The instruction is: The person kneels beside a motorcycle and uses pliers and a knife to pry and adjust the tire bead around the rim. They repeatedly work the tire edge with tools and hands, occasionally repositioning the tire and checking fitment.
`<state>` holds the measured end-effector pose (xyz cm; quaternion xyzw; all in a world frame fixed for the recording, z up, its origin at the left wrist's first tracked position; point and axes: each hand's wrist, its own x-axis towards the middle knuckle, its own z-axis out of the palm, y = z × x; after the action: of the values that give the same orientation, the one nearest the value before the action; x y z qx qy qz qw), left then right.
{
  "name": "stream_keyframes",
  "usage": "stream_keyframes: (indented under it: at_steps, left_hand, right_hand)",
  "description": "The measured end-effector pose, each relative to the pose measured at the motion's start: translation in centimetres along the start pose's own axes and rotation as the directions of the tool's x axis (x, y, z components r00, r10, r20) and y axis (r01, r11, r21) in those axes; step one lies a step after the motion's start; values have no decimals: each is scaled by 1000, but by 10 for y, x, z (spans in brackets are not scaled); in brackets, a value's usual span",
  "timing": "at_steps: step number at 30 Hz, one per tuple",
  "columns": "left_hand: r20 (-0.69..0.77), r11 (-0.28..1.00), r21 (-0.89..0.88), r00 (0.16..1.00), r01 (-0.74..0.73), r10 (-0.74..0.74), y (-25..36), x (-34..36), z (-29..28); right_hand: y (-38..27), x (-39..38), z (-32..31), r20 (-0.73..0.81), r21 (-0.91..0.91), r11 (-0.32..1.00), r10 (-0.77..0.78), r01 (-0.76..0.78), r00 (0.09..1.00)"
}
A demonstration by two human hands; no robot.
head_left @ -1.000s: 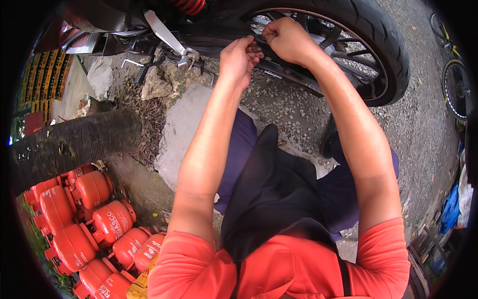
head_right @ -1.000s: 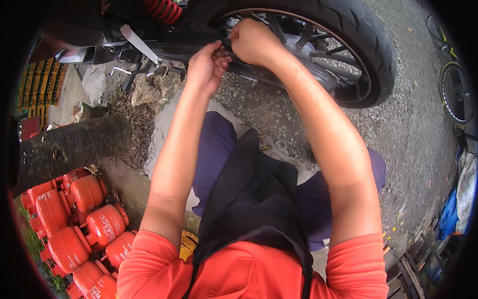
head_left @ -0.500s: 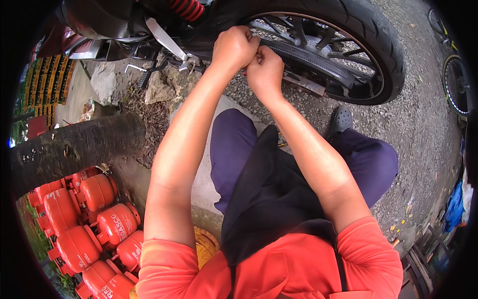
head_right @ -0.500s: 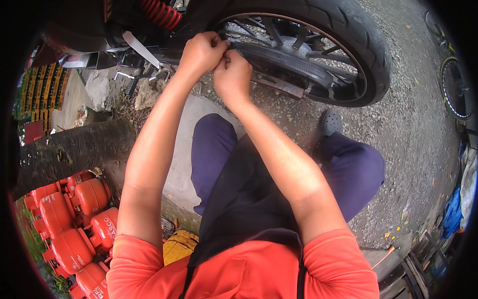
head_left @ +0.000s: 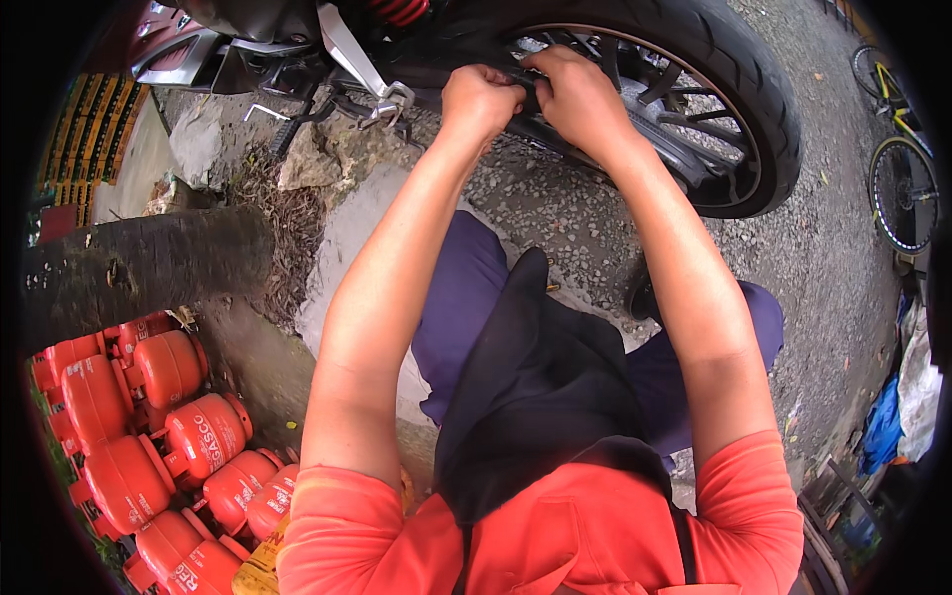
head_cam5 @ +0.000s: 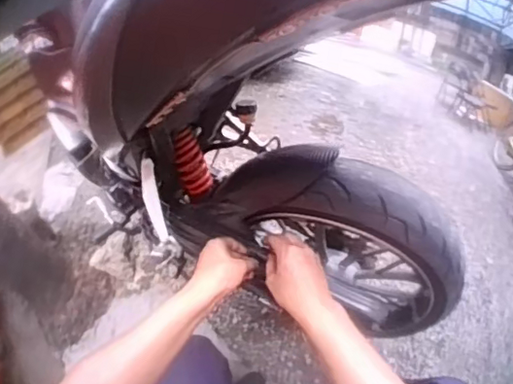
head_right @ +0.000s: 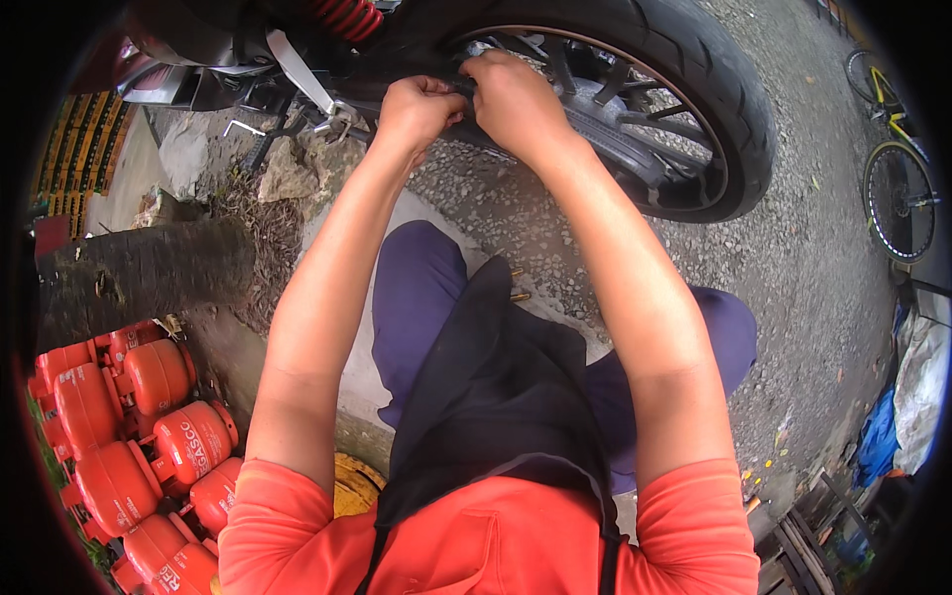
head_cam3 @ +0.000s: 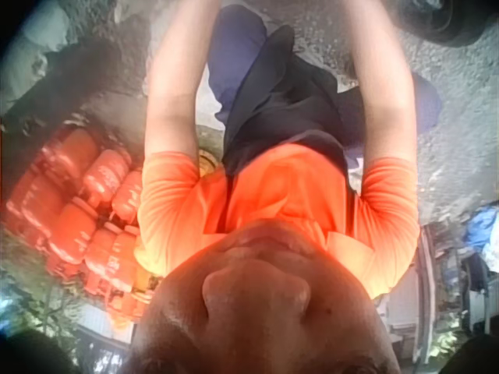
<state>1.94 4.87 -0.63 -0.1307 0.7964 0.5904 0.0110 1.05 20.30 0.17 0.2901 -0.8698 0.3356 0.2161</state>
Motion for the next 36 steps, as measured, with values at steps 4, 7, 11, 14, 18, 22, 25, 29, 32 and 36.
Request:
stream_keyframes:
  at_steps: [4, 7, 11, 14, 18, 22, 25, 29, 32, 36]
  left_hand:
    - [-11, 824, 507, 954, -253, 300, 12, -11, -4]
    - [58, 536, 729, 818, -426, 572, 5, -18, 0]
    - [165, 346, 707, 620, -617, 767, -14, -14, -11]
    - [130, 321, 676, 537, -663, 834, -18, -7, -18]
    - [35, 465, 559, 580, -686, 814, -15, 3, -20]
    - [-5, 649, 469, 733, -599, 680, -3, 11, -16]
    - [-46, 739, 442, 810, -508, 585, 5, 15, -8]
    - [-72, 805, 336, 839, -490, 540, -1, 7, -18]
    - [-179, 894, 169, 879, -414, 441, -17, -30, -30]
    - [-5, 860, 408, 941, -306, 337, -67, -115, -38]
  right_hand:
    - [9, 10, 7, 159, -101, 983, -136, 153, 978]
    - [12, 11, 8, 163, -83, 985, -135, 150, 977]
    - [13, 8, 12, 79, -18, 983, -180, 182, 981]
    - [15, 4, 15, -7, -9, 986, -168, 168, 986]
    - [13, -1, 14, -1, 2, 986, -167, 167, 986]
    - [12, -7, 14, -19, -54, 964, -262, 261, 965]
    - [15, -9, 11, 16, -108, 952, -287, 287, 958]
    - [12, -8, -10, 51, -120, 935, -330, 334, 943]
    - [-16, -33, -53, 153, -119, 955, -252, 271, 956]
    - [-35, -104, -93, 771, 11, 1000, -15, 11, 637]
